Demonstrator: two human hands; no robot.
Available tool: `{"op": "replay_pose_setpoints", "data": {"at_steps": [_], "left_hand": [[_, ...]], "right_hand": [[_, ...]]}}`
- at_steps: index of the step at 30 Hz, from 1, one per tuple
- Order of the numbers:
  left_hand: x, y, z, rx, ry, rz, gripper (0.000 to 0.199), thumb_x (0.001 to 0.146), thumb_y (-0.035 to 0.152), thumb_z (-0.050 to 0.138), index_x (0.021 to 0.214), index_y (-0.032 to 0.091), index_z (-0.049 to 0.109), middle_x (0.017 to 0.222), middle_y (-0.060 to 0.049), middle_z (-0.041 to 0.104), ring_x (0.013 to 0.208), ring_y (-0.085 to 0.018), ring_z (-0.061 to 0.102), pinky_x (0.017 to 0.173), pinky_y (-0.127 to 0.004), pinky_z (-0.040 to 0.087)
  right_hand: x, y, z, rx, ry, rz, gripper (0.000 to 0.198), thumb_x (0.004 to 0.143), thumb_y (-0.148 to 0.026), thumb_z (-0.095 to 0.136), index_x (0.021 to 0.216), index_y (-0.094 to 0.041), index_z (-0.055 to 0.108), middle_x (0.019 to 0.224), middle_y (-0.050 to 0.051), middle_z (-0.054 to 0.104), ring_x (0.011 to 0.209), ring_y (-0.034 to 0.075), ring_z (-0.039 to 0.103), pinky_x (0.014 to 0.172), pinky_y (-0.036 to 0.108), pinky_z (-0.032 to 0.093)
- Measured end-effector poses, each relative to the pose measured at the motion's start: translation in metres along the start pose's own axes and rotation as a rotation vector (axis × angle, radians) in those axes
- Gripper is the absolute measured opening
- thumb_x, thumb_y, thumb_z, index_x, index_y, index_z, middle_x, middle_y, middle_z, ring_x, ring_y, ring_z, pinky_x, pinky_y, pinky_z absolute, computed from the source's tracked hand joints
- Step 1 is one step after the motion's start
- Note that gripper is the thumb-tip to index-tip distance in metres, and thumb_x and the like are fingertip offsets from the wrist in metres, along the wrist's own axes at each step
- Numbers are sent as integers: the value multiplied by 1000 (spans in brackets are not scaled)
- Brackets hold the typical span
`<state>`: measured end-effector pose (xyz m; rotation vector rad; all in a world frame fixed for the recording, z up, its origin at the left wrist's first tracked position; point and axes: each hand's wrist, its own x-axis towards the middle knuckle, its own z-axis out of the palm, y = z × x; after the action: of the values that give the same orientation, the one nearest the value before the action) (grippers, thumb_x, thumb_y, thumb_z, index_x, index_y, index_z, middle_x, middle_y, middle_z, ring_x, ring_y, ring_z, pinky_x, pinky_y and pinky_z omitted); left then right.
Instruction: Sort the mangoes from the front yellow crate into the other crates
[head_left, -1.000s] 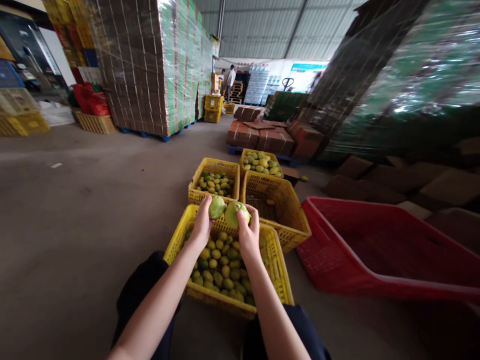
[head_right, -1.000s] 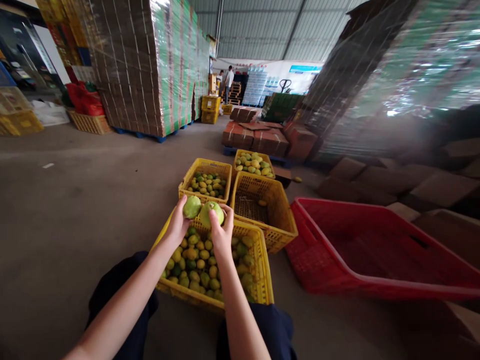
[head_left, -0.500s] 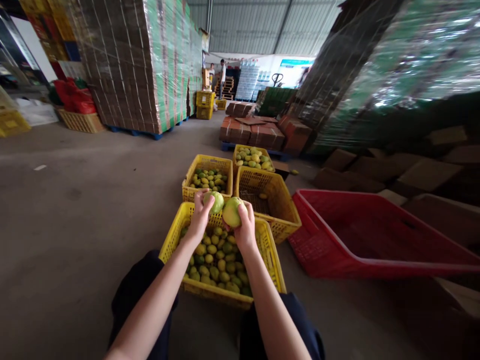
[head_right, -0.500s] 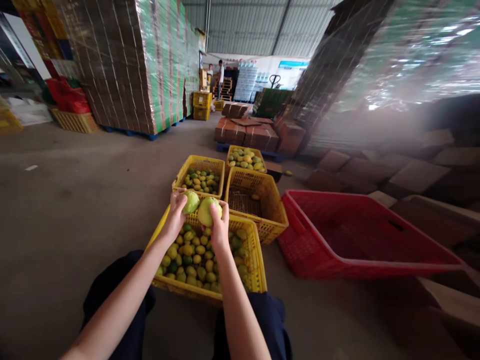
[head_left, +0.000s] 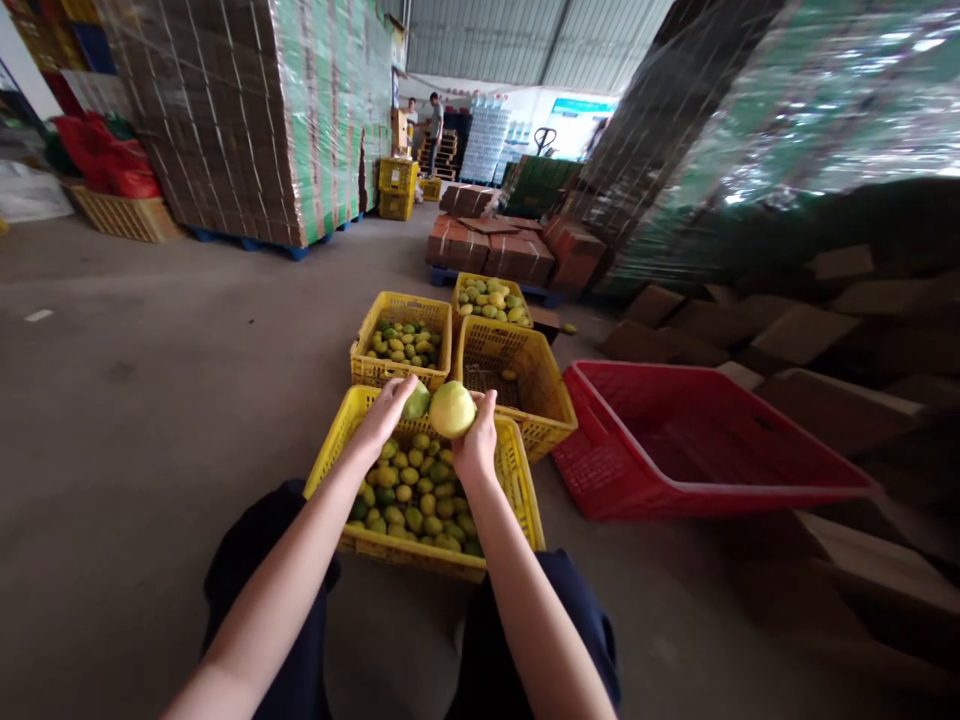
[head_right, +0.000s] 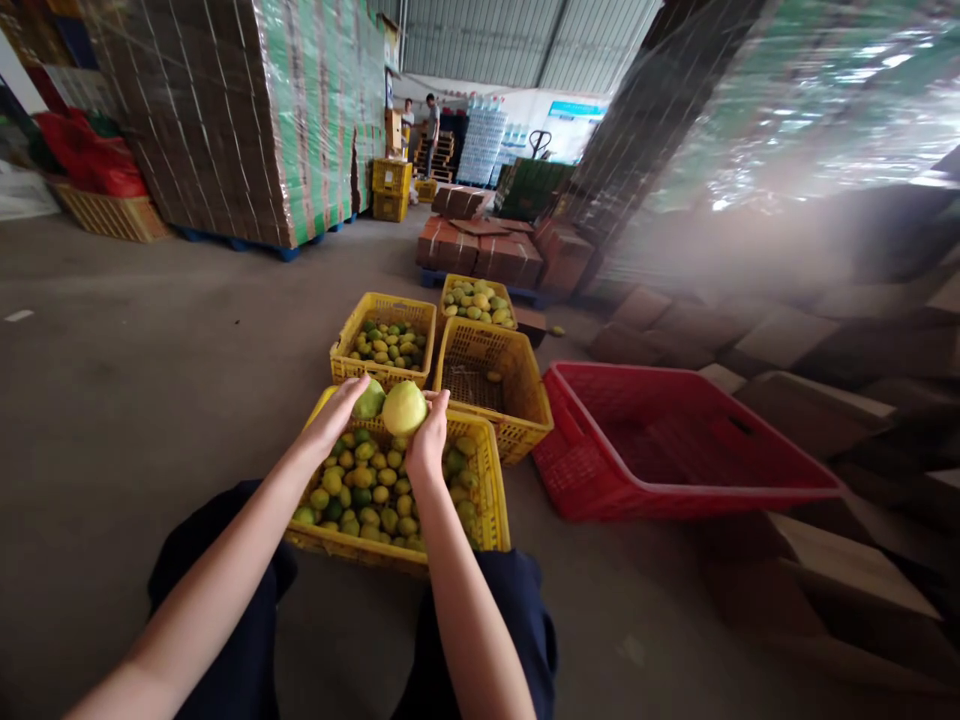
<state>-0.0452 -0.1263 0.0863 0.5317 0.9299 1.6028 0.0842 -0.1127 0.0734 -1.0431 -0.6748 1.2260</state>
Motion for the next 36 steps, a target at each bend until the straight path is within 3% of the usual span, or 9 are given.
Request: {"op": "replay_pose_setpoints", "data": {"at_steps": [2, 6, 9, 12, 14, 19, 23, 30, 36], "left_hand": [[-2, -1, 5, 69, -2, -59, 16, 77, 33, 75, 75, 18, 68, 75, -3, 69, 90, -21, 65, 87, -31, 51], [-5, 5, 14, -90, 17, -177, 19, 86, 33, 64, 84, 15, 70, 85, -8, 72, 93, -22, 67, 86, -36, 55], [-6, 11, 16, -105, -80, -174, 23, 89, 29, 56, 94, 13, 72, 93, -10, 73, 90, -21, 67, 82, -34, 56], [-8, 11, 16, -72, -190, -147, 30, 88, 30, 53, 103, 13, 72, 98, -11, 74, 87, -19, 67, 74, -30, 56], [-11, 8, 16, -8, -245, -54, 34, 87, 33, 50, 101, 12, 73, 95, -10, 74, 84, -18, 67, 69, -27, 54], [-24, -1, 14, 288, -377, 364, 40, 87, 41, 44, 81, 13, 73, 83, -7, 74, 75, -18, 66, 69, -26, 50], [-30, -3, 13, 310, -390, 427, 40, 86, 42, 43, 73, 15, 70, 81, -7, 74, 81, -20, 67, 69, -27, 50], [-25, -4, 24, -45, -295, 156, 34, 81, 39, 45, 80, 15, 67, 71, -5, 69, 61, -16, 63, 57, -25, 48], [-14, -25, 6, -193, -45, -355, 36, 90, 37, 34, 97, 17, 63, 79, -4, 69, 67, -13, 66, 59, -23, 52]], "right_hand": [[4, 3, 0, 42, 46, 144, 49, 79, -72, 45, 84, -24, 53, 72, 0, 66, 66, 20, 67, 54, 32, 55], [9, 3, 1, 134, 57, 321, 40, 88, -62, 40, 86, -24, 54, 73, 3, 70, 66, 22, 70, 54, 38, 58], [8, -7, 1, 218, 67, 368, 43, 90, -61, 39, 85, -23, 59, 70, 3, 71, 62, 21, 69, 51, 35, 56], [5, -18, -3, 294, -11, 427, 54, 92, -65, 33, 82, -21, 63, 66, 4, 70, 55, 19, 66, 44, 30, 52], [4, -24, -7, 338, -103, 453, 59, 94, -66, 28, 79, -21, 64, 64, 4, 70, 53, 18, 65, 40, 27, 49], [2, -29, -15, 443, -284, 442, 63, 95, -66, 25, 69, -21, 61, 67, 3, 70, 48, 15, 61, 36, 25, 45], [-5, -33, -16, 408, -310, 431, 70, 95, -67, 16, 59, -21, 56, 55, 2, 62, 43, 14, 55, 32, 24, 40], [-10, -33, -17, 421, -266, 444, 67, 93, -68, 23, 62, -20, 57, 60, 1, 63, 45, 14, 57, 34, 22, 40], [-13, -30, -30, 599, -215, 470, 41, 93, -51, 37, 89, -20, 65, 78, 4, 71, 60, 15, 61, 45, 24, 47]]}}
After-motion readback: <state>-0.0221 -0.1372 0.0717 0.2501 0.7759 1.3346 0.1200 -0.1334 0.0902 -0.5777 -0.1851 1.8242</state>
